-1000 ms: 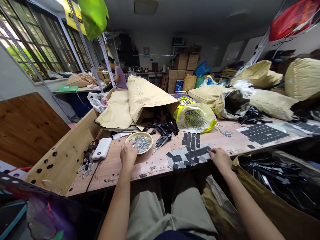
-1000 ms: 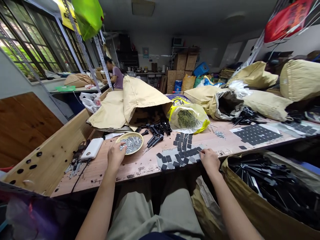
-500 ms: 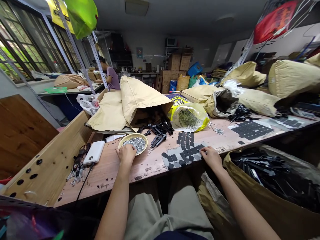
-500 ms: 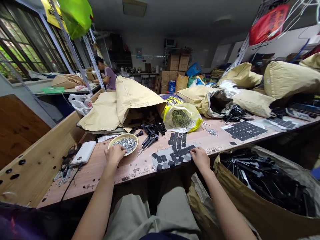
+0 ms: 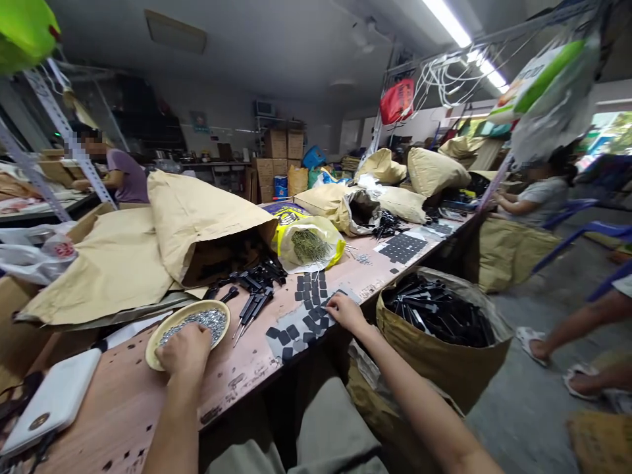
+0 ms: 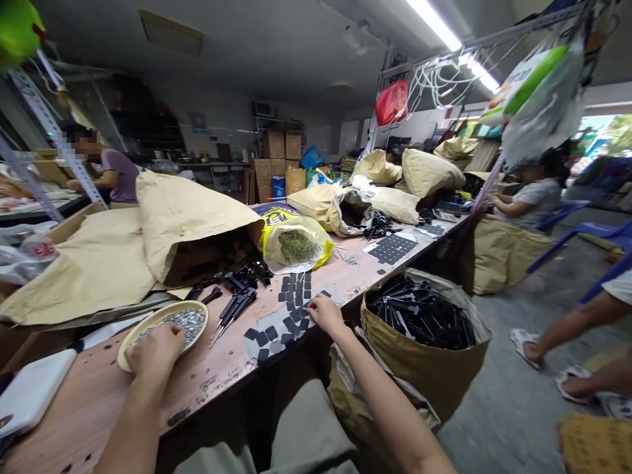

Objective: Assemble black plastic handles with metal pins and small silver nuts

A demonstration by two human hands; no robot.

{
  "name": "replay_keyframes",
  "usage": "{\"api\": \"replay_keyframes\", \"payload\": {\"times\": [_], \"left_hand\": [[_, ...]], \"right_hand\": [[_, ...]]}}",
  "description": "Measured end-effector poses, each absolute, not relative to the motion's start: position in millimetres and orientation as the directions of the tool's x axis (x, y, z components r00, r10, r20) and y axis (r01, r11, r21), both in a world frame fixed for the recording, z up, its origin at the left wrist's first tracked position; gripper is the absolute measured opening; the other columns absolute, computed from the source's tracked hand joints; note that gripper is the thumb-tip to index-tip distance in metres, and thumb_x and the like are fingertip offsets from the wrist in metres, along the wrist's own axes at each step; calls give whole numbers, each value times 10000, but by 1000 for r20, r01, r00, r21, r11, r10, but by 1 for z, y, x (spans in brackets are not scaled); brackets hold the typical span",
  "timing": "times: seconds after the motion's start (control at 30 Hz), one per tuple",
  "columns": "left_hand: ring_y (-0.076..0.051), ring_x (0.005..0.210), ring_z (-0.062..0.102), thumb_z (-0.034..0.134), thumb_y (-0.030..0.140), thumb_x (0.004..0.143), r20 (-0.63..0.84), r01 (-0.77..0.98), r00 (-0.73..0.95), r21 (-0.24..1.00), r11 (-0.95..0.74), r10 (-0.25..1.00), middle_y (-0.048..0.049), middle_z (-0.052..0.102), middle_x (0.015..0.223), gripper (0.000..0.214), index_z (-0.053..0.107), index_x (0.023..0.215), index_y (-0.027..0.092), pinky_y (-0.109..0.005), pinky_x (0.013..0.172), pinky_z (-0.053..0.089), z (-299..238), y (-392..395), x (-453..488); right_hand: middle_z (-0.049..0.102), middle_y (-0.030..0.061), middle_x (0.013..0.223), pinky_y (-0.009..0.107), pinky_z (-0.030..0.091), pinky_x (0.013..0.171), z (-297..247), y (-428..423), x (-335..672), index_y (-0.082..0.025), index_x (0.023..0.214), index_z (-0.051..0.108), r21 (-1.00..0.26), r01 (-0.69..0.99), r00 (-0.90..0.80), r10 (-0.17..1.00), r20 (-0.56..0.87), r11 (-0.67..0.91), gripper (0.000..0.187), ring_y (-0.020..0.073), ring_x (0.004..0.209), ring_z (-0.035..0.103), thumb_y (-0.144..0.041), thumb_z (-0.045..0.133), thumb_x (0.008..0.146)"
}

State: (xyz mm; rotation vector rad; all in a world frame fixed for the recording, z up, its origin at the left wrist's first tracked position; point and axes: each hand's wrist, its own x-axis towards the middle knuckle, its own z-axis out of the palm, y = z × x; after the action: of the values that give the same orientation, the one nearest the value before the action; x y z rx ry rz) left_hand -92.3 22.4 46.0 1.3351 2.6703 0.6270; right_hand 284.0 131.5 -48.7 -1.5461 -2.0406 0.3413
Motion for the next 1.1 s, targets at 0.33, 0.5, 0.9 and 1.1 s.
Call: {"api": "replay_keyframes", "payload": {"times": [0.33,0.5,0.9,1.1], "left_hand": [[-286,940,703,647,483,775,189,602,-521,773,201,832,-74,776,973,310,760,906,226,-379,845,531,69,-11,-31],[-289,1007,732,769,604,626,110,292,-507,955,51,855,-81,784,999,556,758,1020,211,-390,925,577,42,-40,-18],[-281,1093,727,853,478,622,-8,-32,-523,999,-10,852,-119,790,1013,631,703,1140,150,-387,1032,558,23,-55,-5],[-322,1170,688,881,457,543,-16,-61,-567,998,-23,823,-100,773,1085,651,714,1104,173,-464,1119,486,19,-48,-7]], "right_hand": [[709,46,941,276,473,808,-42,118,293,-209,853,741,-647,692,-139,938,318,321,137,172,821,645,-285,628,870],[726,99,892,329,506,782,-56,77,349,-172,868,724,-739,619,26,933,358,266,347,226,805,670,-466,543,903],[603,23,685,224,393,444,-35,23,380,-142,921,705,-995,43,218,972,94,86,569,139,599,519,-648,799,679],[565,-2,621,235,393,444,-56,23,384,-146,901,686,-984,164,252,961,113,73,585,129,529,500,-701,703,718]]}}
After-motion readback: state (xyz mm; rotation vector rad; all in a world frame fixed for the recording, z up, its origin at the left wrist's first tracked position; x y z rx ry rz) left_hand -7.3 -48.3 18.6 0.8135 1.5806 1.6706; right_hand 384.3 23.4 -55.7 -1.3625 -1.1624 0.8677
